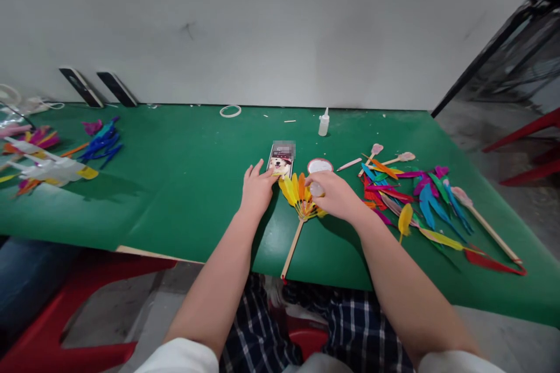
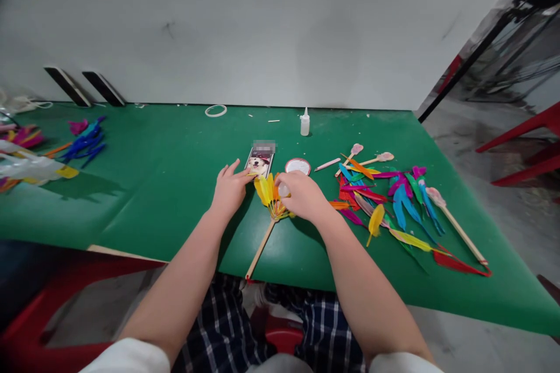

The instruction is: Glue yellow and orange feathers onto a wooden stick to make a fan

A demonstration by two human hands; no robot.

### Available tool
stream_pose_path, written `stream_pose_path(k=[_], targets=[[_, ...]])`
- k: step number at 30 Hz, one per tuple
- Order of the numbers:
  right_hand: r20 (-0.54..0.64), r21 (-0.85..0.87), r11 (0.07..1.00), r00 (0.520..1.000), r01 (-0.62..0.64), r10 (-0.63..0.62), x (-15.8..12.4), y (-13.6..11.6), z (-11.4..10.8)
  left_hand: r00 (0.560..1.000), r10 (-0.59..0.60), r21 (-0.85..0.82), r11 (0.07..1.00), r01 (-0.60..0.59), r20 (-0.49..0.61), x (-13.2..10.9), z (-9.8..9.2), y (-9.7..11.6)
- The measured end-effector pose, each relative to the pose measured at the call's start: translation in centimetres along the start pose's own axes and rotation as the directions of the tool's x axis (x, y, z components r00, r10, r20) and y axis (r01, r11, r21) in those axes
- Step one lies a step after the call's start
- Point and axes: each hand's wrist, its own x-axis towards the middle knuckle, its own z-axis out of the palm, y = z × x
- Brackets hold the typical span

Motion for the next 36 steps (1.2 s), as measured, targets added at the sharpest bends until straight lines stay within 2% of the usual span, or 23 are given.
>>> stream_pose_path(k=[8,11,14,17,19,22,25,27,29,31,34,36], targets=[[-0.056,-0.002,1.0,0.998,-0.012,0.012,0.1,0.2,-0.3,0.995,0.058,0.009,0.998,-0.058,-0.077,0.0,-0.5,0.6],[-0.12,0.011,1.0,0.992,-0.022,0.023,0.1,0.4,-0.4,0.981,-0.019,-0.062,0.998,0.007,-0.191,0.0,-1.1,0.7],[-0.181,0.041,0.998,0.982,-0.037,0.044,0.1,0.3,-0.7,0.947,-0.1,-0.184,0.982,0.044,-0.306,0.0,-1.5,0.6],[-0.273,0.185,0.978,0.952,-0.091,0.14,0.0,-0.3,-1.0,0.903,-0.208,-0.334,0.939,0.076,-0.377,-0.1,-1.9,0.7],[-0.302,0.395,0.91,0.918,-0.125,0.257,0.0,-0.6,-1.1,0.863,-0.327,-0.454,0.881,0.132,-0.384,-0.3,-2.5,1.0],[-0.241,0.685,0.715,0.884,-0.138,0.401,0.1,-0.5,-1.2,0.823,-0.473,-0.629,0.753,0.192,-0.315,-0.6,-3.7,2.1],[-0.184,0.828,0.545,0.854,-0.132,0.486,0.3,0.1,-1.1,0.791,-0.553,-0.741,0.64,0.204,-0.26,-0.7,-4.6,3.3],[-0.138,0.874,0.466,0.847,-0.14,0.513,0.4,0.5,-1.2,0.775,-0.585,-0.799,0.572,0.185,-0.24,-0.7,-4.8,3.7],[-0.099,0.892,0.427,0.858,-0.148,0.503,0.4,0.7,-1.3,0.779,-0.591,-0.834,0.523,0.174,-0.208,-0.6,-4.6,4.0],[-0.093,0.904,0.407,0.868,-0.132,0.489,0.4,0.8,-1.2,0.807,-0.566,-0.839,0.512,0.184,-0.169,-0.6,-4.3,4.1],[-0.11,0.938,0.336,0.845,-0.085,0.523,0.5,1.2,-1.0,0.853,-0.504,-0.82,0.539,0.19,-0.134,-0.7,-3.9,4.3],[-0.108,0.944,0.317,0.829,-0.087,0.549,0.5,1.1,-0.8,0.866,-0.475,-0.805,0.57,0.165,-0.159,-0.8,-3.8,4.5]])
